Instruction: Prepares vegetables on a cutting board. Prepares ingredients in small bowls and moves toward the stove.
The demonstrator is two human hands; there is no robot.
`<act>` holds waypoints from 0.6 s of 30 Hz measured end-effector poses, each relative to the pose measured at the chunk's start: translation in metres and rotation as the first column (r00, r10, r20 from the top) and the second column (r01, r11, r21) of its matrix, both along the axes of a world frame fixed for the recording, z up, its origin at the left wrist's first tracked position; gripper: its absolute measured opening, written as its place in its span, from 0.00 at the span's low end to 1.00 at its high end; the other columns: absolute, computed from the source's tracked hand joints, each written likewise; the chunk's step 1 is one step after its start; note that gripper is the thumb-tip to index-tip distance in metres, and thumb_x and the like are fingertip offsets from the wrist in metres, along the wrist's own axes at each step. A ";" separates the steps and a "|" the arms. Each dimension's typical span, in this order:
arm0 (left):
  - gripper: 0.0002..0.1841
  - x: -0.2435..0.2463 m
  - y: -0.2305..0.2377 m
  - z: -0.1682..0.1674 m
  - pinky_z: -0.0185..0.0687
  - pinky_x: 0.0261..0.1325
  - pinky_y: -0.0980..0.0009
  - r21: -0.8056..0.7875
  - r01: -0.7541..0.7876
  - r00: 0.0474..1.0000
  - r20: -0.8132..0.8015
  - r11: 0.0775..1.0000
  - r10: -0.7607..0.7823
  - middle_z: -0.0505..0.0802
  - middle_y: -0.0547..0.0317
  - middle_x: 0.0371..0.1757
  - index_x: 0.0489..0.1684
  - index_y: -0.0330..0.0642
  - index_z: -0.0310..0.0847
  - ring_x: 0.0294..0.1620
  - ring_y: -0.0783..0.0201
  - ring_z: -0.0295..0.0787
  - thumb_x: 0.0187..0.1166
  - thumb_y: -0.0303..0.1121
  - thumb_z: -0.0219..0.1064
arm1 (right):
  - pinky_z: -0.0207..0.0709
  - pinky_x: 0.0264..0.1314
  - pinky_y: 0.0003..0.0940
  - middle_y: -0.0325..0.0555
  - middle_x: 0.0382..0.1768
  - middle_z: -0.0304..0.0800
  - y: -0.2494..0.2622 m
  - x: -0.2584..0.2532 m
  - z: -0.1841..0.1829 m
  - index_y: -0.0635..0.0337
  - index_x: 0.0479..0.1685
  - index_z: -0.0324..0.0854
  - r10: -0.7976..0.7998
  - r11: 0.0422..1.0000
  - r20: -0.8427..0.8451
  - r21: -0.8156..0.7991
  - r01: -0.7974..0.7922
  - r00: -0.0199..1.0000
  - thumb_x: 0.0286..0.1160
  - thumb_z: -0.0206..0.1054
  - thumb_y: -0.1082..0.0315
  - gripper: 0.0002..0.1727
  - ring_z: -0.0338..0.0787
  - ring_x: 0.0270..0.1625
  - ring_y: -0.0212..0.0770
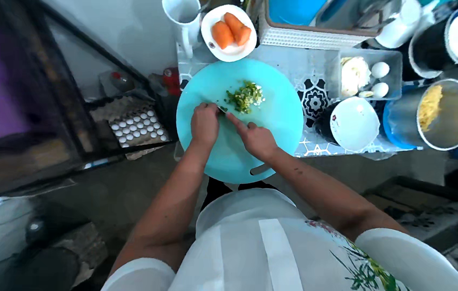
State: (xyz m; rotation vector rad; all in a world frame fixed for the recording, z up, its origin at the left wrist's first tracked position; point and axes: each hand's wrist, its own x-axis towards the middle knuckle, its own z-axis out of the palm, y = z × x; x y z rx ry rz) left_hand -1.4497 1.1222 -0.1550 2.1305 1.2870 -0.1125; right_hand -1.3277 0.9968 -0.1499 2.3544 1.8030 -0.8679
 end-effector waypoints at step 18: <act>0.12 -0.021 -0.011 -0.011 0.81 0.67 0.45 0.031 -0.023 0.997 0.074 0.999 0.020 0.89 0.37 0.60 0.57 0.36 0.89 0.68 0.38 0.84 0.87 0.27 0.60 | 0.83 0.31 0.53 0.60 0.41 0.87 -0.005 -0.018 0.005 0.27 0.96 0.48 0.009 1.000 0.072 0.001 -0.009 0.997 0.93 0.55 0.59 0.35 0.90 0.30 0.59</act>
